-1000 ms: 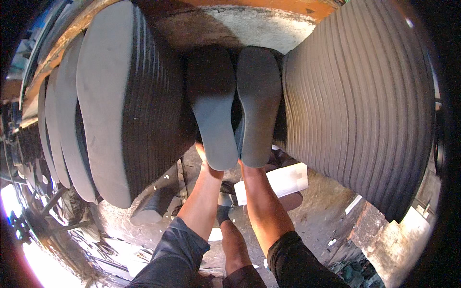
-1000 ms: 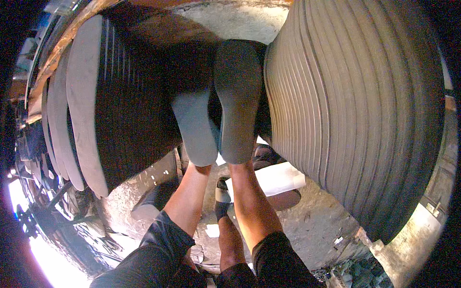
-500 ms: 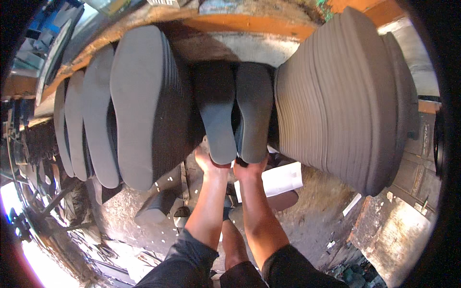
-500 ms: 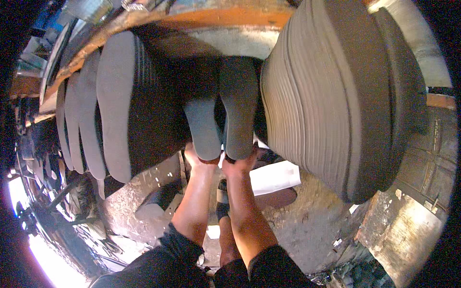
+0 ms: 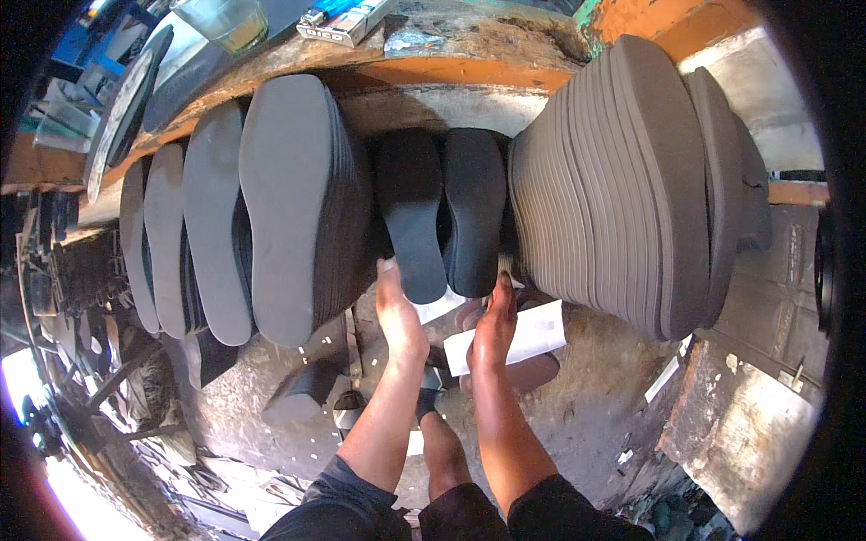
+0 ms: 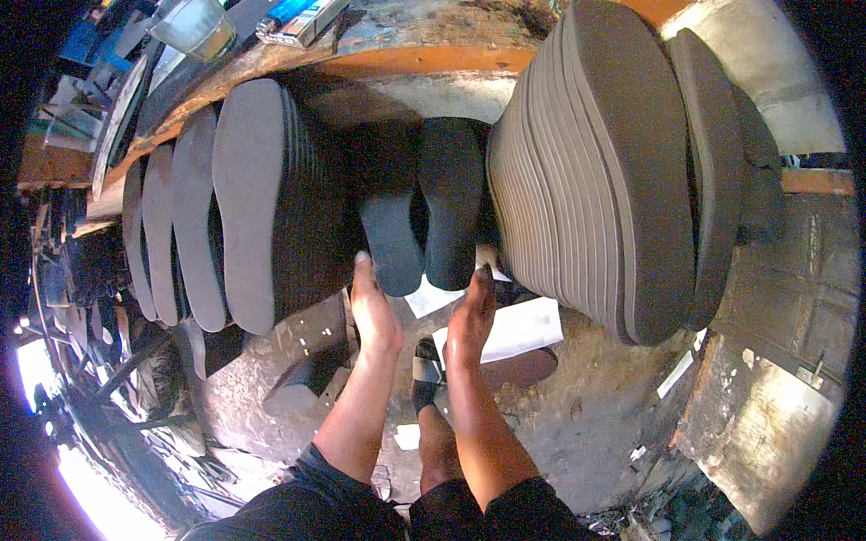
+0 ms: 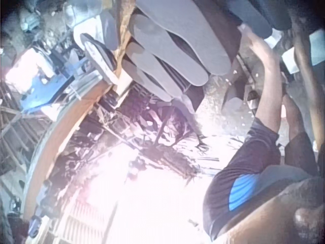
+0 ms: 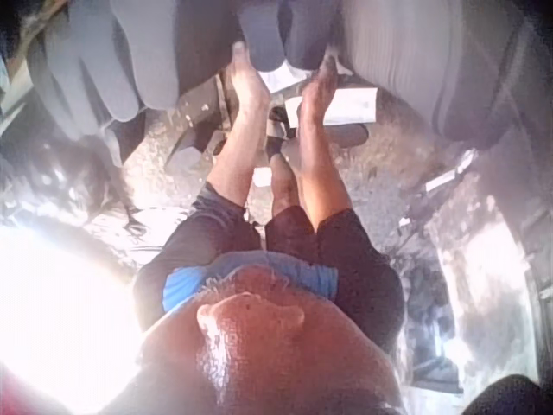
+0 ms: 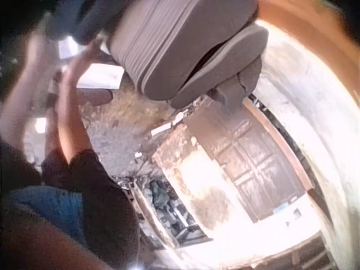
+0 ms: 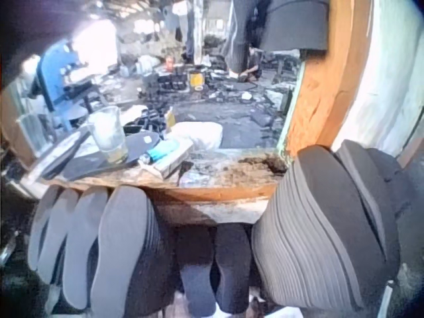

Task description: The person picks up gray shoe insoles from a workbench, aligns them, and stacks them into neat piles. They repeatedly gather, align, and place the insoles into organized stacks on the bench.

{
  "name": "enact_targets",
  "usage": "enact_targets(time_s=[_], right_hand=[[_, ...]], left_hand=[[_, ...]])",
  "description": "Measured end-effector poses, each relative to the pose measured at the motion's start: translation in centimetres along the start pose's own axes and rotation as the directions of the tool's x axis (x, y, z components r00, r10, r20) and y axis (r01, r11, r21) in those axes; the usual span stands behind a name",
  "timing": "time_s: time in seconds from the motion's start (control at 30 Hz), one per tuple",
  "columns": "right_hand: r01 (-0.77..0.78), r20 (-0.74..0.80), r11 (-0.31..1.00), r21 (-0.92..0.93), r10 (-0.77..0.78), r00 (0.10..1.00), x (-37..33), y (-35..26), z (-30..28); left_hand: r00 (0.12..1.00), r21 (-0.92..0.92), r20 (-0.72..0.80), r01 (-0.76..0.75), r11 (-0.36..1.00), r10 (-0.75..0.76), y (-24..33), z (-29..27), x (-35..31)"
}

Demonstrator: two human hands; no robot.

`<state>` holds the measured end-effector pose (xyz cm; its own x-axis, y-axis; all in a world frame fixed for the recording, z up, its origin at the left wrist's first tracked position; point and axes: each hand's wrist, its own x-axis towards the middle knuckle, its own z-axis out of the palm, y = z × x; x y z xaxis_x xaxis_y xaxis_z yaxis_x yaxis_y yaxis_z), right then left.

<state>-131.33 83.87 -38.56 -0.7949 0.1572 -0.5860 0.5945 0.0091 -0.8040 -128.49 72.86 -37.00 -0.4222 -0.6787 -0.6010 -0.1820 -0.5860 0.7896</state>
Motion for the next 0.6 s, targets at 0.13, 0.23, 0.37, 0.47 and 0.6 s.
enact_targets(time_s=[0.13, 0.23, 0.37, 0.47, 0.6], right_hand=[[0.211, 0.170, 0.884, -0.417, -0.152, 0.974, 2.7, -1.3, 1.1], [0.234, 0.194, 0.823, -0.517, -0.154, 0.969, 3.6, -2.3, 1.8], [0.197, 0.166, 0.803, -0.562, -0.124, 0.978, 3.0, -2.6, 1.5], [0.169, 0.133, 0.730, -0.663, -0.107, 0.985, 3.0, -2.5, 0.6], [0.000, 0.037, 0.844, -0.537, 0.024, 0.999, 4.1, -2.8, -0.1]], left_hand=[[0.998, 0.433, 0.063, -0.022, 0.901, -0.006, 0.4, 0.3, 0.5], [0.991, 0.489, 0.132, -0.066, 0.870, 0.000, 0.2, 0.2, 1.4], [0.989, 0.482, 0.144, -0.032, 0.876, -0.043, -0.7, -0.3, 2.2], [0.985, 0.635, 0.155, -0.041, 0.772, -0.076, -0.8, -0.4, 2.4], [0.975, 0.557, 0.207, -0.187, 0.809, 0.083, 0.2, -2.6, 0.7]])
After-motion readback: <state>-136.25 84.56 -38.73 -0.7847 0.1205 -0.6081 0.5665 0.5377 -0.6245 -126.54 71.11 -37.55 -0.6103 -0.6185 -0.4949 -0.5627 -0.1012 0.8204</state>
